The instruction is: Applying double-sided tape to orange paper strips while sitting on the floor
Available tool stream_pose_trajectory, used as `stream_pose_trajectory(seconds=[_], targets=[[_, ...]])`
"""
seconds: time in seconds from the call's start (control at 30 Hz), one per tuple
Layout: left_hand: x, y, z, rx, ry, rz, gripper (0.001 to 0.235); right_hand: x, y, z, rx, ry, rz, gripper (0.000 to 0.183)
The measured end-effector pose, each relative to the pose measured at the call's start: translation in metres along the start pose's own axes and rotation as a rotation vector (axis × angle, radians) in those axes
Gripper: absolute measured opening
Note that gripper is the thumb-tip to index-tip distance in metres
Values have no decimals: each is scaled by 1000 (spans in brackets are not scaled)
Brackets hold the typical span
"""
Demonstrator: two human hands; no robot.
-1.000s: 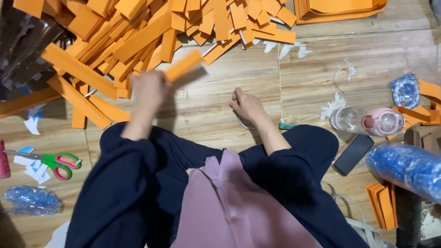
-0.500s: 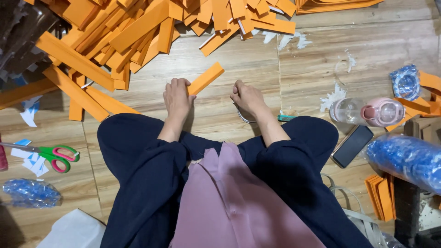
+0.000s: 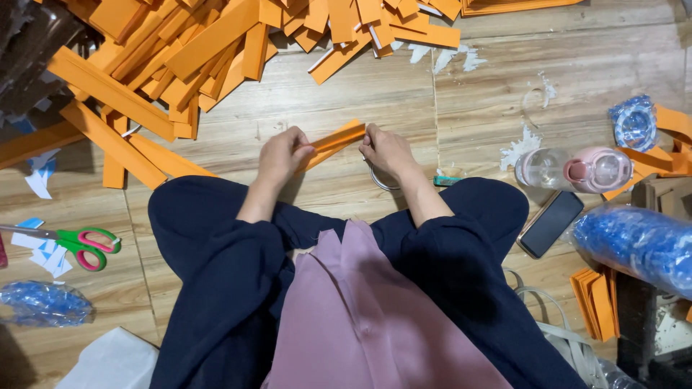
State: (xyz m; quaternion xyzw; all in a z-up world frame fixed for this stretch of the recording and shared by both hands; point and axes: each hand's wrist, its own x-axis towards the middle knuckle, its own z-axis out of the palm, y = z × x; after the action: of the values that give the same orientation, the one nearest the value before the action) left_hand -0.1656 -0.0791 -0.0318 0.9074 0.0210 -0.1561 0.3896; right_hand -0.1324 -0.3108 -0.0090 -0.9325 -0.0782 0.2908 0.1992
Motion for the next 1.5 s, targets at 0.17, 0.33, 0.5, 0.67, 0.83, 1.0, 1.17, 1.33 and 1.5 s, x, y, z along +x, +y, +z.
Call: stream_pose_trajectory(seconds=[0.17, 0.33, 0.5, 0.67, 0.83, 1.0, 1.17, 1.33, 1.5], targets=[[1, -10, -37, 35, 199, -44, 19, 1, 2, 2, -5, -9, 17, 17], [-11, 5, -37, 352, 436, -77, 40, 3, 0, 3, -15, -7, 19, 16], [-19, 20, 15, 375, 48, -28, 37, 5, 3, 5, -36, -11, 20, 17], [-14, 5, 38, 358, 68, -2, 17, 4, 3, 2, -31, -9, 15, 16], [-10, 1, 36, 270, 40, -28, 16, -2, 3, 1, 4, 8, -19, 16], [-10, 1, 36, 342, 74, 77, 14, -12, -6, -6, 123, 2, -36, 24], [-19, 2, 52, 475, 287, 274, 13, -14, -8, -9, 137, 149, -74, 43], [-13, -12, 63, 552, 332, 323, 9, -6, -1, 2, 35, 148, -72, 47], [-19, 2, 51, 524, 365, 398, 29, -6, -2, 4, -13, 138, -47, 48]])
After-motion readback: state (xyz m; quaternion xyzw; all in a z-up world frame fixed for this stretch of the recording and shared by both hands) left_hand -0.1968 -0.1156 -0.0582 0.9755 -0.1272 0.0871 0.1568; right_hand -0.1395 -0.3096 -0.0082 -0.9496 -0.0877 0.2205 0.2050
